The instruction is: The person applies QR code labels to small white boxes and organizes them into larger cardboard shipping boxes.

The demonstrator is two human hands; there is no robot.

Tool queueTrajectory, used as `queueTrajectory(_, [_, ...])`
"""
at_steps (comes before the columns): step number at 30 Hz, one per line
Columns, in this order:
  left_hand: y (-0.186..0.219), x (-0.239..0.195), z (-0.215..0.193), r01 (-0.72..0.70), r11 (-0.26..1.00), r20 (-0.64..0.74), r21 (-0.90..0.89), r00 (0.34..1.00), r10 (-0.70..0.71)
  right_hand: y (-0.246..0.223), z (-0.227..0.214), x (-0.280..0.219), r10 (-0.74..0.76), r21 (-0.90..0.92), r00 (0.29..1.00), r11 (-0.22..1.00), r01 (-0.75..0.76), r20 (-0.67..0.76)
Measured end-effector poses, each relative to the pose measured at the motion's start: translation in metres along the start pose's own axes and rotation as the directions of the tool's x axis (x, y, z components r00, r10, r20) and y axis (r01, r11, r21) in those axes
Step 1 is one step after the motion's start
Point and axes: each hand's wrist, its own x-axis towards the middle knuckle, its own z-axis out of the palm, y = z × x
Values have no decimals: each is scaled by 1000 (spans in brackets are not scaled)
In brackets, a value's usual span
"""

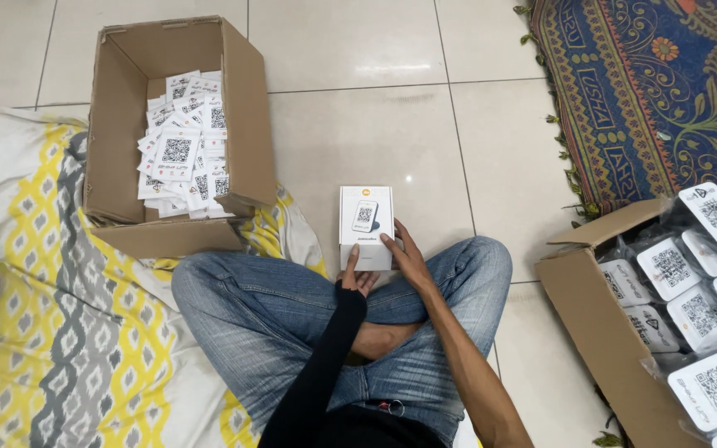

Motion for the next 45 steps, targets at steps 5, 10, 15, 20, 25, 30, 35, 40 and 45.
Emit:
queueTrajectory(5, [-10, -12, -42, 9, 973, 200, 231, 978, -56, 58, -12, 19, -201, -132, 980, 971, 200, 4])
queueTrajectory(10, [41, -122, -21, -346, 227, 340, 911, 938, 66, -24, -17, -43, 87, -188, 995, 979, -77, 46])
queueTrajectory(15, [104, -135, 28, -681, -613, 916, 401, 292, 274, -14, -34, -43, 102, -164, 992, 982, -89, 73])
queueTrajectory(20, [127, -64, 35, -663, -703, 966, 258, 174, 190, 3, -54, -71, -28, -49, 1000, 998, 28, 2])
queueTrajectory(25, [147, -79, 82, -643, -764, 999, 54, 29, 45, -16, -21, -120, -86, -441, 996, 894, 78, 3])
queueTrajectory(30, [158, -99, 119, -747, -651, 985, 132, 171, 3, -35, 7, -107, -664, -618, 726, 497, 610, 182])
queueTrajectory(35, [177, -104, 149, -794, -586, 981, 162, 196, 6, -28, 9, -57, -644, -812, 719, 255, 525, 262])
queueTrajectory(40, [212, -107, 193, -789, -560, 959, 254, 280, 41, -29, 8, -38, -518, -849, 799, 232, 474, 305])
queueTrajectory(45, [236, -114, 232, -507, -855, 937, 112, -233, 261, -23, 7, -33, -493, -817, 793, 245, 522, 358])
